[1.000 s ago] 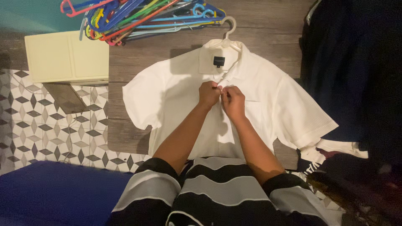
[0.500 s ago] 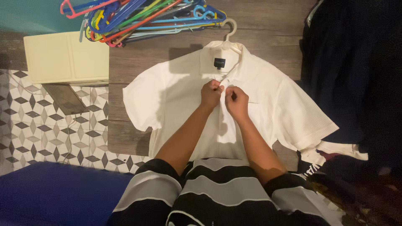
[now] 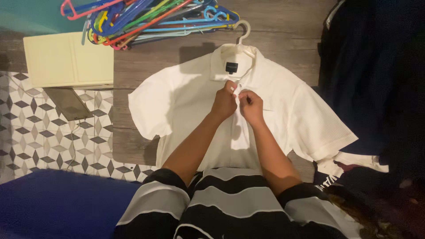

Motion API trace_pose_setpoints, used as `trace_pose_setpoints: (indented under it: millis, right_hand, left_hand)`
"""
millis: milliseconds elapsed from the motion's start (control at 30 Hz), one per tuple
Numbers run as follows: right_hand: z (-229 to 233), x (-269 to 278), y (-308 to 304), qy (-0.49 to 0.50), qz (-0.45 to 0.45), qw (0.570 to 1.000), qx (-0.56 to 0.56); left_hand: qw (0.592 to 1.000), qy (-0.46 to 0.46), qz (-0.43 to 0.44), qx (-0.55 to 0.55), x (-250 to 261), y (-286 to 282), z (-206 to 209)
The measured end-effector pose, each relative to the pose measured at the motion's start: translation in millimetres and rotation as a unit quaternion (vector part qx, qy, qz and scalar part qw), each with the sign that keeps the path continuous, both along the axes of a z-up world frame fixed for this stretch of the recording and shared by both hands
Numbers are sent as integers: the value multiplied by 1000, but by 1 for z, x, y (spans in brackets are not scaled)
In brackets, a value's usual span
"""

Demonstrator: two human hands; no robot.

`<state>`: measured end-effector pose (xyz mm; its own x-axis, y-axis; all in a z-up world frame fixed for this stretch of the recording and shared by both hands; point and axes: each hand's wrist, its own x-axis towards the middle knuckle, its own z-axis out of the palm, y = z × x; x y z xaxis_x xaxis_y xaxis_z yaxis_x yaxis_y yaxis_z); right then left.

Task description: The person hangs a white shirt on a hanger and places it on a clothing rack. Then the person picks up a black t-shirt, smooths it on the table, places it on a hanger, and hangs it on the rack. Finally, the person picks up another black t-shirt and smooths it on the table.

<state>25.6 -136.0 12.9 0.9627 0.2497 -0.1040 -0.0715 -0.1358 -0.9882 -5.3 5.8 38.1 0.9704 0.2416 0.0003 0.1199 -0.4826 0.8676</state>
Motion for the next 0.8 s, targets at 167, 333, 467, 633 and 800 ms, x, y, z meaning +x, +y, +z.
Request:
trace_pose_setpoints:
  millis: [167, 333, 467, 633, 800]
  right_hand:
    - [11, -3, 7, 54, -25, 998, -5]
    - [32, 18, -15, -162, 21, 973, -163]
    - [50, 66, -42, -281, -84, 910, -292]
    - [62, 125, -67, -375, -4, 849, -373]
    - [54, 147, -58, -325, 131, 866, -356]
  left_hand:
    - [994, -26, -9, 101, -4, -2, 13]
    - [982, -67, 24, 175, 1, 31, 16]
    - [947, -53, 21, 316, 28, 91, 21]
    - [899, 42, -14, 435, 56, 144, 37]
    - [875, 192, -113, 430, 72, 162, 49]
